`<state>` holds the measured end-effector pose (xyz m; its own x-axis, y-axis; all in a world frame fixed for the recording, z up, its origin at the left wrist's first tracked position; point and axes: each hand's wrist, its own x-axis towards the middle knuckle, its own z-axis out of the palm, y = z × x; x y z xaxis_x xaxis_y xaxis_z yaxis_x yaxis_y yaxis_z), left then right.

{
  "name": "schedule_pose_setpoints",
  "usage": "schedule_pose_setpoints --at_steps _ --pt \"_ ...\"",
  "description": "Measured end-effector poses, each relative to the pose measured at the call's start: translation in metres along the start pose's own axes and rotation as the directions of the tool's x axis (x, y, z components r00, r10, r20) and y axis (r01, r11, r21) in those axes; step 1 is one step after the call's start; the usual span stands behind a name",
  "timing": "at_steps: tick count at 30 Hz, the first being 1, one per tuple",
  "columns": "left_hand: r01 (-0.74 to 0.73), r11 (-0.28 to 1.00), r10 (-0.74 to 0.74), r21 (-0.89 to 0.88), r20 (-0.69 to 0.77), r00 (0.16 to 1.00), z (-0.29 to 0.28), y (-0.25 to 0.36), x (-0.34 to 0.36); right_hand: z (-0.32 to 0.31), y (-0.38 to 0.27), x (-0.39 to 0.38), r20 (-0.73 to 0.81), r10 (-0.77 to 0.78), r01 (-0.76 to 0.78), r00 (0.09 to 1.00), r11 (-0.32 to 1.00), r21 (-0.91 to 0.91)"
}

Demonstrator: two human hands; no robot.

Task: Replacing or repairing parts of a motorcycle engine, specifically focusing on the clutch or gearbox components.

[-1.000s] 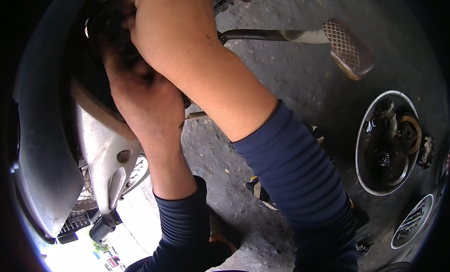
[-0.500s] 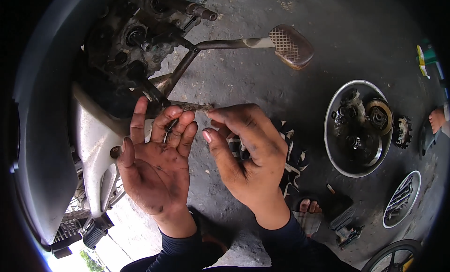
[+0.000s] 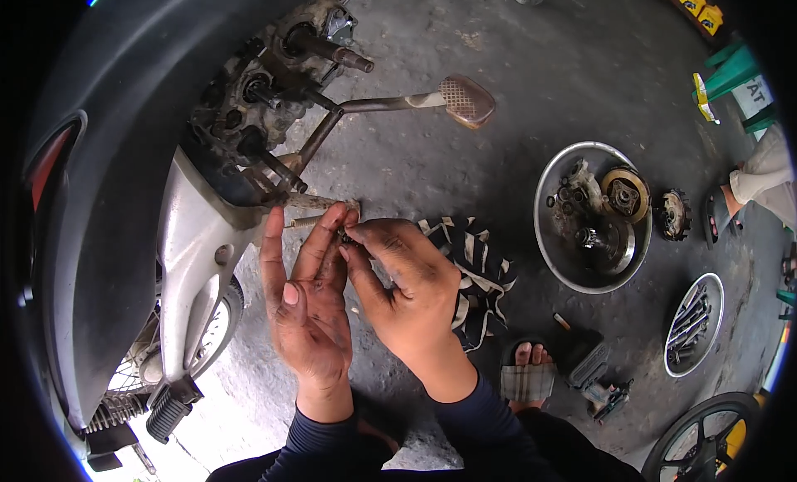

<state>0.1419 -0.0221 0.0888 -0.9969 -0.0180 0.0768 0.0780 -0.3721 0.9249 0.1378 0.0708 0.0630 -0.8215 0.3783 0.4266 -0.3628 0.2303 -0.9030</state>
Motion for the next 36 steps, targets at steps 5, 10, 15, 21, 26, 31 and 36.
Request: schedule_pose_setpoints --at_steps 5,10,15,21,26,31,36 --pt "0.112 0.454 -0.452 0.884 0.12 0.884 -0.059 -0.044 -0.002 -0.031 0.026 0.003 0.045 0.361 -0.36 0.932 0.898 0.255" --pt "0.089 0.427 -0.711 0.9 0.274 0.648 -0.093 -0.07 -0.003 -0.073 0.052 0.022 0.313 0.401 -0.438 0.861 0.897 0.058" --pt "0.138 0.623 -0.675 0.77 0.441 0.591 -0.096 -0.079 -0.005 -0.076 0.064 0.024 0.625 0.355 -0.633 0.696 0.714 0.299" --pt "0.623 0.782 -0.611 0.019 0.228 0.758 -0.097 -0.071 -0.008 -0.08 0.054 0.012 0.733 0.482 -0.782 0.479 0.614 0.108" --pt "0.599 0.794 -0.559 -0.103 0.262 0.787 -0.096 -0.094 -0.03 -0.061 0.049 -0.018 0.546 0.548 -0.704 0.634 0.701 0.114" --pt "0.304 0.931 -0.329 0.201 0.104 0.939 -0.057 -0.094 -0.032 -0.053 0.067 -0.036 0.337 0.398 -0.418 0.853 0.908 -0.017" --pt "0.645 0.649 -0.711 -0.404 -0.018 0.703 -0.06 -0.087 -0.023 -0.044 0.065 -0.04 0.385 0.206 -0.216 0.899 0.976 -0.017"
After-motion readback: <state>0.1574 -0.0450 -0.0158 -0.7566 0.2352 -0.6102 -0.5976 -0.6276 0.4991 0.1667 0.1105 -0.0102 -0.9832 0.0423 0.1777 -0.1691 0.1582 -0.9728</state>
